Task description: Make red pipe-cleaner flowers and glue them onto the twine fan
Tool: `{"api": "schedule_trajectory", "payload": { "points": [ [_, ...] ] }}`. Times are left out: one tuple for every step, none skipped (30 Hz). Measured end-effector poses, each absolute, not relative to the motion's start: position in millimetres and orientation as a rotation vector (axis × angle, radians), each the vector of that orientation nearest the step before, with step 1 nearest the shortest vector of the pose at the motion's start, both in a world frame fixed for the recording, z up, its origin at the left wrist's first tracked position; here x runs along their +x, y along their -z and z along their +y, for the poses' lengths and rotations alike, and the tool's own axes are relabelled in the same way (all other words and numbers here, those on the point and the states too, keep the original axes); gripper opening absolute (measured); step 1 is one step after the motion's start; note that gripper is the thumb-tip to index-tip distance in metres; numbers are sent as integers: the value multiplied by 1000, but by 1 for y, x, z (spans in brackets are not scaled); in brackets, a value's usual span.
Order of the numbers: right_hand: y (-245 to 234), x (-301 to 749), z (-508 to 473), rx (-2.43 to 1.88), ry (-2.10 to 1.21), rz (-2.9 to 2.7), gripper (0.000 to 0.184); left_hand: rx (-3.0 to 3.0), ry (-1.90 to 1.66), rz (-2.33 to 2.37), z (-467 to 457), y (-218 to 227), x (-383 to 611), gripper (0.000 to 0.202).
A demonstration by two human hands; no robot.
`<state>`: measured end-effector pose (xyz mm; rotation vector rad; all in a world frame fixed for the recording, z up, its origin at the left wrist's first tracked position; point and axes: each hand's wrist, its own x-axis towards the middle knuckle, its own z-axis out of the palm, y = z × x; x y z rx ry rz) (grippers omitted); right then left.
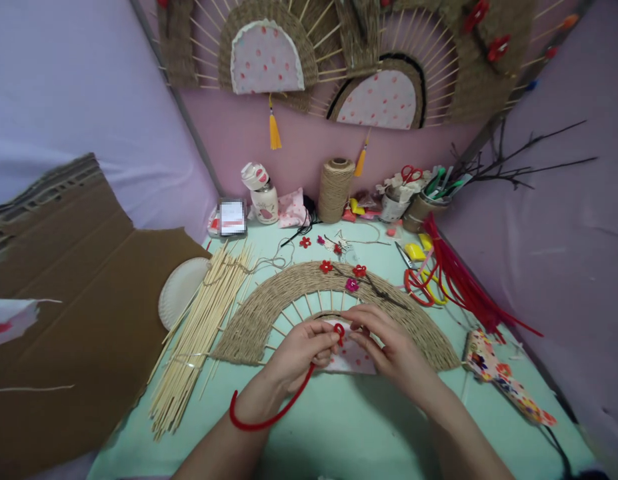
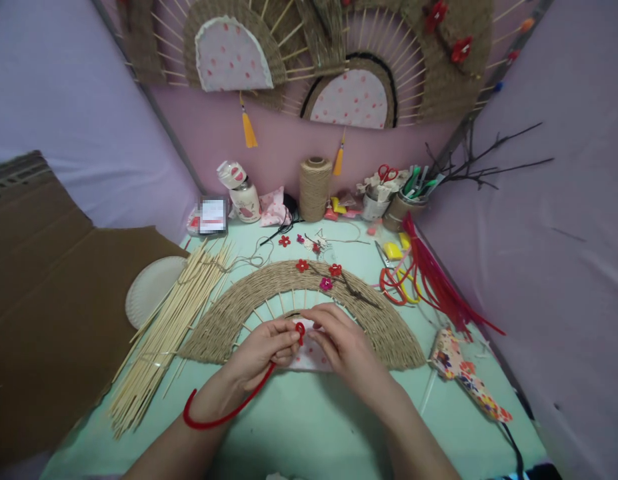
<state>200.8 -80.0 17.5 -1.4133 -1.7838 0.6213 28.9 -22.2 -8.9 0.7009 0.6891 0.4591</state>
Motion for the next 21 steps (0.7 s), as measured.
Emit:
{"api": "schedule_trajectory", "payload": {
  "points": [
    [-22, 205, -80, -1374, -642, -1861, 27, 702, -418, 668, -23, 8, 28, 30],
    [-26, 208, -80, -1336, -664, -1936, 29, 709, -378, 649, -24, 8, 28, 30],
    [-31, 211, -79, -1300, -688, -2004, 29, 719, -342, 632, -24, 8, 27, 31],
    [-35, 213, -78, -1267, -712, -2069, 29, 730, -309, 616, -25, 8, 26, 31],
    [-39, 214, -77, -1237, -732, -2129, 29, 740, -281, 602, -25, 8, 26, 31],
    [-43, 215, -76, -1215, -750, -2185, 29, 749, -261, 588, -25, 8, 25, 31],
    [-46, 215, -75, -1200, -761, -2237, 29, 758, -247, 576, -26, 8, 25, 32],
    [-49, 215, -75, -1193, -764, -2283, 29, 765, -239, 569, -26, 7, 24, 32],
    [-51, 215, -74, -1189, -758, -2321, 29, 771, -236, 566, -27, 6, 24, 32],
    [-53, 215, -74, -1192, -745, -2350, 29, 774, -238, 569, -27, 5, 24, 32],
    [-54, 215, -73, -1194, -728, -2371, 29, 777, -240, 575, -27, 5, 24, 32],
    [-54, 215, -73, -1194, -711, -2387, 29, 778, -245, 584, -27, 4, 24, 33],
    [-54, 215, -72, -1193, -694, -2398, 29, 778, -249, 593, -27, 3, 24, 34],
    [-54, 216, -72, -1190, -680, -2405, 28, 779, -249, 601, -27, 3, 24, 35],
    [-53, 216, -72, -1188, -670, -2408, 28, 782, -245, 609, -27, 3, 25, 36],
    [-52, 216, -72, -1183, -663, -2409, 27, 789, -240, 620, -27, 3, 25, 37],
    [-51, 217, -71, -1174, -659, -2408, 27, 799, -235, 631, -27, 4, 25, 37],
    [-50, 217, -71, -1166, -658, -2407, 26, 811, -233, 643, -27, 4, 24, 37],
    [-49, 217, -71, -1157, -664, -2404, 26, 825, -231, 655, -27, 5, 24, 36],
    [-49, 217, -71, -1152, -678, -2401, 26, 840, -233, 667, -27, 6, 24, 36],
    [-49, 217, -71, -1151, -697, -2394, 25, 855, -233, 676, -27, 6, 24, 35]
  ]
}}
